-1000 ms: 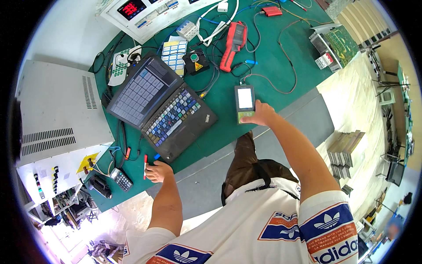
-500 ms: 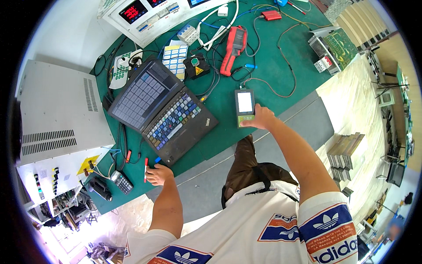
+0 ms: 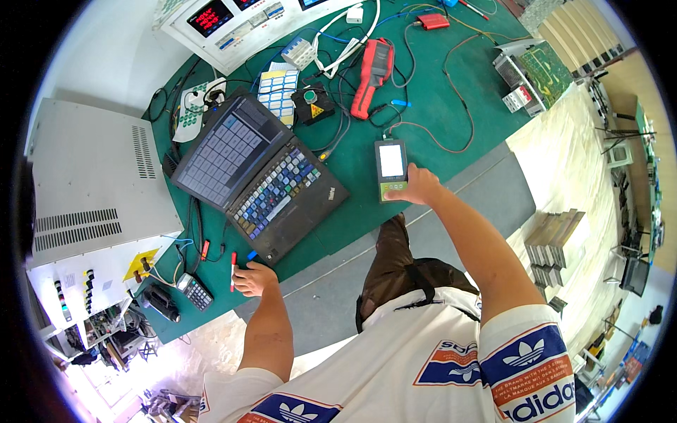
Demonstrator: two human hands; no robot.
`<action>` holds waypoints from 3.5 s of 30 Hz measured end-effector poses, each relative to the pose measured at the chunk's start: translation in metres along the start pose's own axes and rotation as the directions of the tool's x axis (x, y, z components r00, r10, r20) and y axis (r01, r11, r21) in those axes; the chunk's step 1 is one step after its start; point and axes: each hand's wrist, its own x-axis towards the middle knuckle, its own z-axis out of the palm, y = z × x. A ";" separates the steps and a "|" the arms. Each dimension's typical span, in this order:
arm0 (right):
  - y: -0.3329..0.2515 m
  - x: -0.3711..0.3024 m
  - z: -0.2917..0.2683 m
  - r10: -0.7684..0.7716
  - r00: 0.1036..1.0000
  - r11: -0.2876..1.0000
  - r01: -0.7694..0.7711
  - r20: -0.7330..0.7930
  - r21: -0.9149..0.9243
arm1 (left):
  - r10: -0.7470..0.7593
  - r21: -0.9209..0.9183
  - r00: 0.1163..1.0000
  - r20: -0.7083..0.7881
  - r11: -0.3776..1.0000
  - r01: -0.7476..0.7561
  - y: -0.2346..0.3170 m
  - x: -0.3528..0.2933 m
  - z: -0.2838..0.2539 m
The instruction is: The person presses buttons on a handheld testing device, picks up a thermal imaging camera to scan a large circuit board on a workbench, and sets the camera down.
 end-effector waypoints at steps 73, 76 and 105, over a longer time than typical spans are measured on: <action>-0.001 0.003 0.000 0.002 1.000 1.000 -0.002 0.003 0.001 | -0.018 0.035 0.999 -0.038 0.999 0.019 -0.002 0.004 0.014; 0.000 0.003 0.000 -0.010 1.000 1.000 0.010 -0.004 0.002 | -0.021 0.031 1.000 -0.011 0.999 0.022 -0.002 0.004 0.012; 0.000 0.003 0.001 -0.017 1.000 1.000 0.017 -0.009 0.001 | -0.043 0.006 0.999 0.007 0.999 0.043 0.000 0.004 0.010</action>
